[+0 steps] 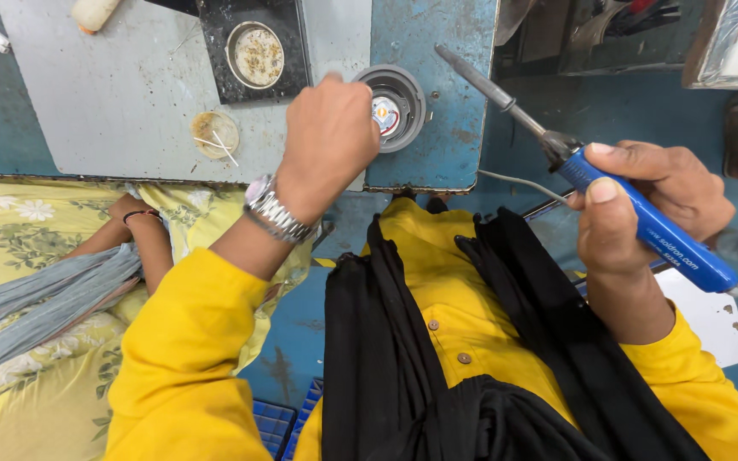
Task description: The person assembles an LED light component by placing a LED board into a plastic housing, stripping wires with pliers, and soldering connections.
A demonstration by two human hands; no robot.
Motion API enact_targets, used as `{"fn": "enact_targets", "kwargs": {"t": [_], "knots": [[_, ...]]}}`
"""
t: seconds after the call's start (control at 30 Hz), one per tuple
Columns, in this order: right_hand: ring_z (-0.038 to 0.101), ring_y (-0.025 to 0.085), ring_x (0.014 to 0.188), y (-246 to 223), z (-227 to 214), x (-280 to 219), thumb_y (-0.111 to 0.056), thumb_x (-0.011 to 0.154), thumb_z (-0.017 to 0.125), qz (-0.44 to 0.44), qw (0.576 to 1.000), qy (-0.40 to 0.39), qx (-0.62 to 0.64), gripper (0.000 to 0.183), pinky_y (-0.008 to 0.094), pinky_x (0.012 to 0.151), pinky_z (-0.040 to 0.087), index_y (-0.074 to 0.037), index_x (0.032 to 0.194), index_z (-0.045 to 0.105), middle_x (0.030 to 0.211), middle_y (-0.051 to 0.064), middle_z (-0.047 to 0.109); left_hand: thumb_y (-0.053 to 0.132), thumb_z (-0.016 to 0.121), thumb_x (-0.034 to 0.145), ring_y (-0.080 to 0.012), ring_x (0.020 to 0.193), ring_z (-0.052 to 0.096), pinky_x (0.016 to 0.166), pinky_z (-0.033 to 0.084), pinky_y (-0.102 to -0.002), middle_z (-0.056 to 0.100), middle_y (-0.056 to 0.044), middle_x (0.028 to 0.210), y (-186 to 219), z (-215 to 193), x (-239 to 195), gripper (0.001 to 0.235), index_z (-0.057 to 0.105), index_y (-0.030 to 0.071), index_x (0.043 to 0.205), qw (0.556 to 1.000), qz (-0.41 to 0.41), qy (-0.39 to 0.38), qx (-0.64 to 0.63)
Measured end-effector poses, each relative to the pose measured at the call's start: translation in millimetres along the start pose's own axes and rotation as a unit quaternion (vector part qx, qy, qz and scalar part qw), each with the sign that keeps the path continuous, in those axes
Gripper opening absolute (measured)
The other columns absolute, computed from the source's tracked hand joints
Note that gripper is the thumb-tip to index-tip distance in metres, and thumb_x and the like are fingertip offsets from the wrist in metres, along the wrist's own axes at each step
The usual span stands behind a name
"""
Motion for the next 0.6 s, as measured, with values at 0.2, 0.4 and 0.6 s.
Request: {"fn": "enact_targets", "kwargs": {"t": [0.2, 0.4, 0.6], "knots": [[0.068, 0.019, 0.063, 4.5, -10.8, 2.3, -0.020, 0.106, 0.071, -0.038, 0.999, 0.015, 0.011, 0.032, 0.023, 0.061, 0.056, 0.011, 0.111, 0.065, 0.084, 0.020, 0.069, 0.001, 0.071, 0.072, -0.0393, 0.067, 0.068, 0.056, 0.057, -0.046, 0.062, -0.027, 0.102, 13.5, -2.0, 12.0, 0.002, 0.069, 0.000, 0.071, 0.995, 0.069, 0.044, 0.065], [0.069, 0.020, 0.063, 12.0, -25.7, -2.2, -0.019, 0.106, 0.071, -0.037, 0.998, 0.041, 0.017, 0.032, 0.025, 0.060, 0.058, 0.012, 0.113, 0.066, 0.088, 0.023, 0.070, 0.000, 0.068, 0.068, -0.0368, 0.087, 0.065, 0.062, 0.059, -0.043, 0.061, -0.021, 0.101, 17.6, 6.5, 11.2, 0.004, 0.070, -0.001, 0.071, 0.989, 0.116, 0.002, 0.097], [0.069, 0.019, 0.063, 9.8, -32.5, -7.3, -0.019, 0.106, 0.070, -0.035, 0.998, 0.047, 0.006, 0.031, 0.025, 0.062, 0.058, 0.011, 0.113, 0.066, 0.086, 0.020, 0.070, 0.001, 0.071, 0.075, -0.0410, 0.083, 0.064, 0.066, 0.060, -0.047, 0.059, -0.026, 0.101, 27.0, 18.3, 17.8, 0.006, 0.069, -0.003, 0.071, 0.987, 0.139, -0.031, 0.068]]}}
Point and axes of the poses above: each hand's wrist, its own x-axis towards the middle knuckle, its own z-axis out of the palm, y = z × x, the point moved 10 cm from there along x, towards the middle knuckle
